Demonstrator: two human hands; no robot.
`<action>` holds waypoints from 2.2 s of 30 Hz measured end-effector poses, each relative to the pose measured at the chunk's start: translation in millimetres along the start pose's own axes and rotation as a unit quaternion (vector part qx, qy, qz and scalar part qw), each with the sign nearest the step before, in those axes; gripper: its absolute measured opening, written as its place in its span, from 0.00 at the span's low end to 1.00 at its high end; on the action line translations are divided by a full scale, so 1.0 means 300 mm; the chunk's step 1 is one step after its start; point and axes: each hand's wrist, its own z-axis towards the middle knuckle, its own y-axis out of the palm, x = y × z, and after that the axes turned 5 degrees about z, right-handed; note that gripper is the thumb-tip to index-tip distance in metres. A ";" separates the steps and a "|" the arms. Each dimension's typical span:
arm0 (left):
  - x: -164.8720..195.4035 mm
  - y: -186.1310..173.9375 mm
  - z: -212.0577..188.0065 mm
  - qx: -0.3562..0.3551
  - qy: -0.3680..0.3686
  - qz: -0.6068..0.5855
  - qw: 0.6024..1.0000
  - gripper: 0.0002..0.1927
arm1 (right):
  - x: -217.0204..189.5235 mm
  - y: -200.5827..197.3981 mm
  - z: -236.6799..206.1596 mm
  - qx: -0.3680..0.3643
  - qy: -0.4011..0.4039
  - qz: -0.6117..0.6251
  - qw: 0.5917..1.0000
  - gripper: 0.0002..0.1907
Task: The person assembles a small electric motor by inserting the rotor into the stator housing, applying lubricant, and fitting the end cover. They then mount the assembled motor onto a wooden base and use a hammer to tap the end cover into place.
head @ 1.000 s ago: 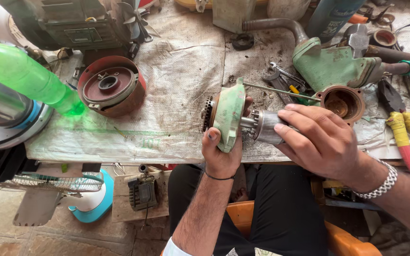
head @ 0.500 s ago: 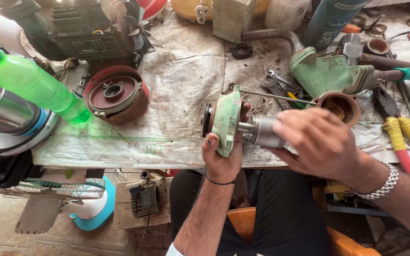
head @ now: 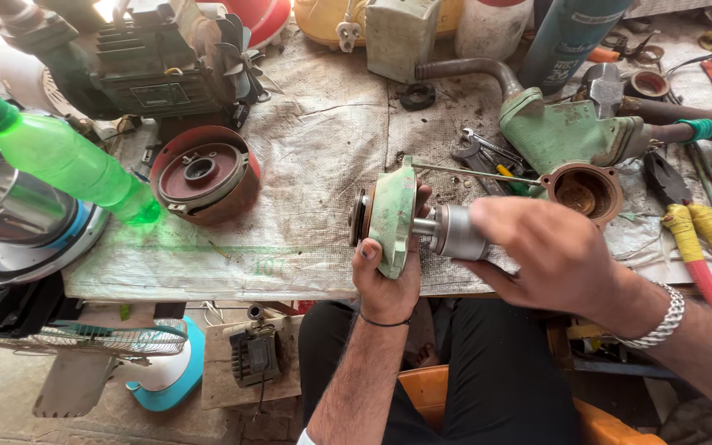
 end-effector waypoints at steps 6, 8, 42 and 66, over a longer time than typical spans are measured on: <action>0.002 0.007 -0.008 -0.014 0.002 0.044 0.999 0.49 | -0.003 -0.054 0.032 -0.117 0.206 0.175 0.956 0.26; 0.002 0.007 -0.009 -0.016 0.003 0.040 0.999 0.49 | -0.037 -0.041 0.024 0.026 0.007 0.039 0.999 0.41; 0.019 0.012 0.013 -0.006 -0.004 -0.014 1.000 0.48 | -0.089 -0.056 0.053 0.046 -0.028 -0.027 0.998 0.19; 0.029 0.017 0.030 0.037 0.043 -0.036 0.998 0.43 | 0.364 -0.073 0.170 -0.311 0.402 -0.208 0.836 0.55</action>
